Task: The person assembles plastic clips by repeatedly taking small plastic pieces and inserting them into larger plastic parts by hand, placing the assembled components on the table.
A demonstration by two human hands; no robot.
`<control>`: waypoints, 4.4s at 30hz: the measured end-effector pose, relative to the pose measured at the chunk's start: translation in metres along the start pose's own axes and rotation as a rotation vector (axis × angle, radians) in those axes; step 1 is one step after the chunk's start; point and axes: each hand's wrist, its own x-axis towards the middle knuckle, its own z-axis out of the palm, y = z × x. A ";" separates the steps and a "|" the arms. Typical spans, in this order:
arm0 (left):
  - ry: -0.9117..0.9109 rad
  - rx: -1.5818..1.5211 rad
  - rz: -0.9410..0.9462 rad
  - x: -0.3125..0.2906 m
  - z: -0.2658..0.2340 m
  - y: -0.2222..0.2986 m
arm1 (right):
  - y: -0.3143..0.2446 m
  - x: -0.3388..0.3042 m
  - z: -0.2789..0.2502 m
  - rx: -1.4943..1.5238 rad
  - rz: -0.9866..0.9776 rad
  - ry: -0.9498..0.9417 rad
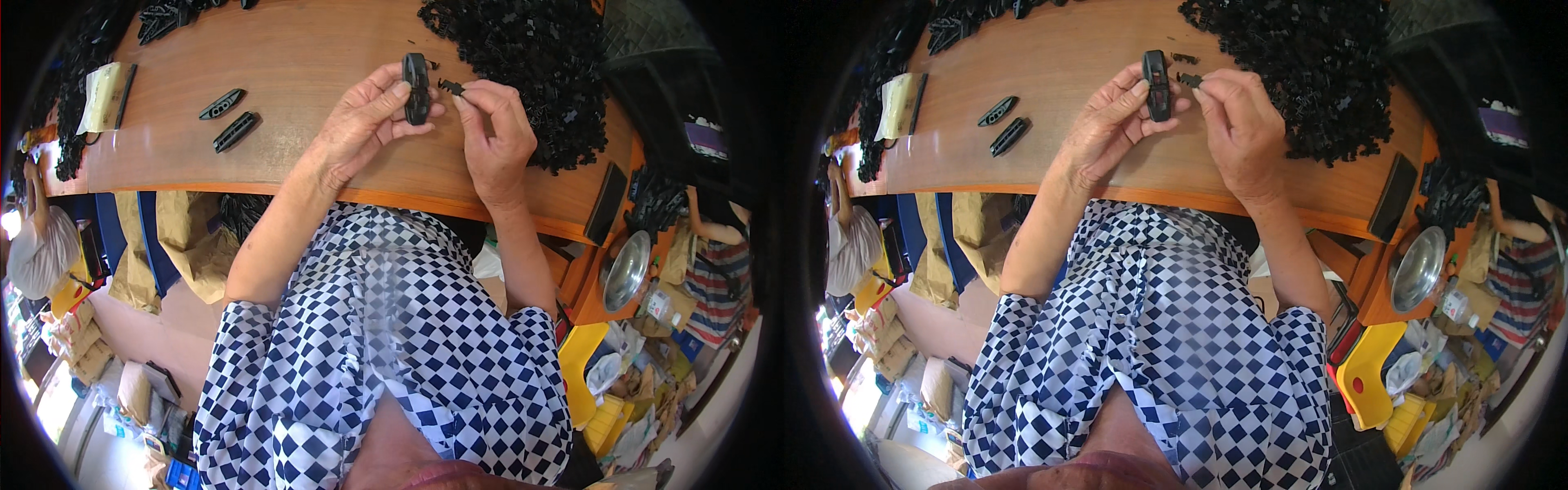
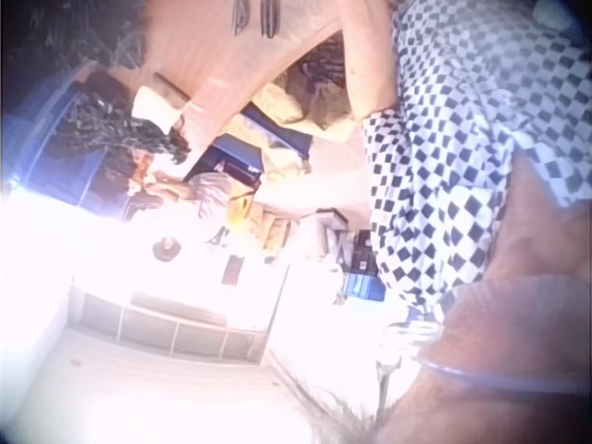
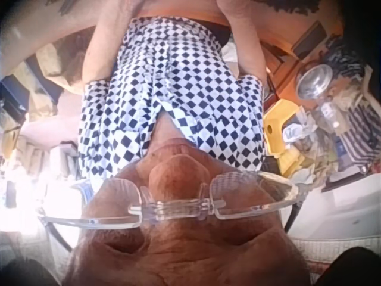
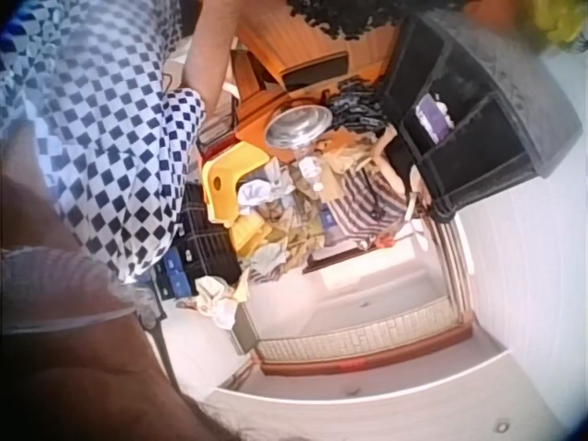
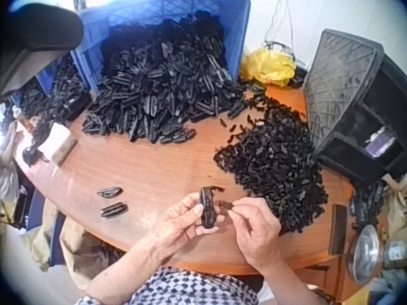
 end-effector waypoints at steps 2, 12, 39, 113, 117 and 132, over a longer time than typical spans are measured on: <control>-0.023 -0.030 -0.013 0.000 0.005 -0.004 | 0.002 -0.006 0.001 -0.028 -0.019 0.013; -0.042 -0.069 -0.021 0.003 0.012 -0.015 | 0.005 -0.013 -0.002 -0.117 -0.109 0.069; -0.006 0.145 0.018 -0.006 0.013 -0.020 | -0.011 -0.015 0.022 0.449 0.469 -0.004; -0.055 -0.030 -0.189 -0.010 -0.006 0.007 | -0.011 0.011 0.002 0.119 -0.087 -0.197; -0.121 -0.006 -0.210 -0.012 -0.008 0.005 | -0.005 0.007 0.001 0.191 -0.101 -0.263; -0.078 0.245 -0.247 -0.015 -0.011 0.004 | 0.009 -0.005 0.004 0.169 0.017 -0.314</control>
